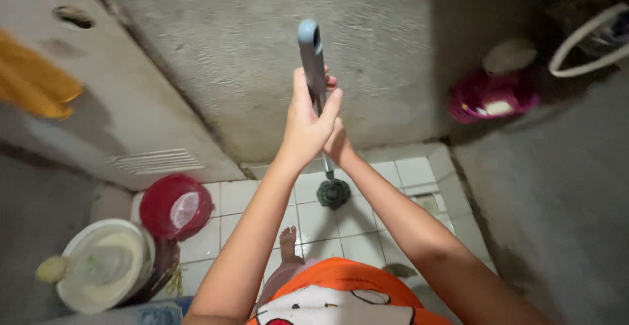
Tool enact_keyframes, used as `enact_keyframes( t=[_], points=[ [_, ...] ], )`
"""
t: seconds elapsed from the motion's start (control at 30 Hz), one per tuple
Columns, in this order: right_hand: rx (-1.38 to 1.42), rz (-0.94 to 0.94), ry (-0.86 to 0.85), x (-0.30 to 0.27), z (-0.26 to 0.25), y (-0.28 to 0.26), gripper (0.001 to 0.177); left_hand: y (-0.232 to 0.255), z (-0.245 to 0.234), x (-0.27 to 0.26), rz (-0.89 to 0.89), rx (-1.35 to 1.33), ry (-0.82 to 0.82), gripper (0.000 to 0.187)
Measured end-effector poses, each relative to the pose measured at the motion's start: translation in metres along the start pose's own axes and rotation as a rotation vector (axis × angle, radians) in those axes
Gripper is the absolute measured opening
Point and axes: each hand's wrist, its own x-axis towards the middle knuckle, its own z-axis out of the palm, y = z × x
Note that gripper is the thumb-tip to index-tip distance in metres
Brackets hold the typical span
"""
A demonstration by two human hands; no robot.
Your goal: The person mops a tiled bathroom floor using a spin mop. They repeatedly dip the mop head into a red bucket, wring it using the bucket's spinner, and scrub the floor around a squat toilet and a washing machine.
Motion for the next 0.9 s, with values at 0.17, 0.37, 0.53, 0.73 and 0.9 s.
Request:
enact_keyframes(
  t=[0.17,0.37,0.53,0.73,0.9],
  points=[
    [0.302,0.113,-0.033,0.033,0.054,-0.014,0.013,0.013,-0.041,0.004,-0.051,0.069,0.151,0.028],
    [0.336,-0.038,-0.165,0.076,0.110,-0.079,0.010,0.021,-0.098,0.021,0.049,0.032,0.254,0.027],
    [0.334,-0.120,-0.231,0.095,0.176,-0.096,0.014,0.019,-0.152,0.032,0.022,0.097,0.339,0.022],
    [0.311,-0.193,-0.363,0.107,0.259,-0.101,0.029,0.015,-0.216,0.032,-0.005,0.131,0.404,0.014],
    [0.489,-0.197,-0.487,0.102,0.338,-0.090,0.047,0.008,-0.266,0.024,-0.061,0.328,0.491,0.016]
  ],
)
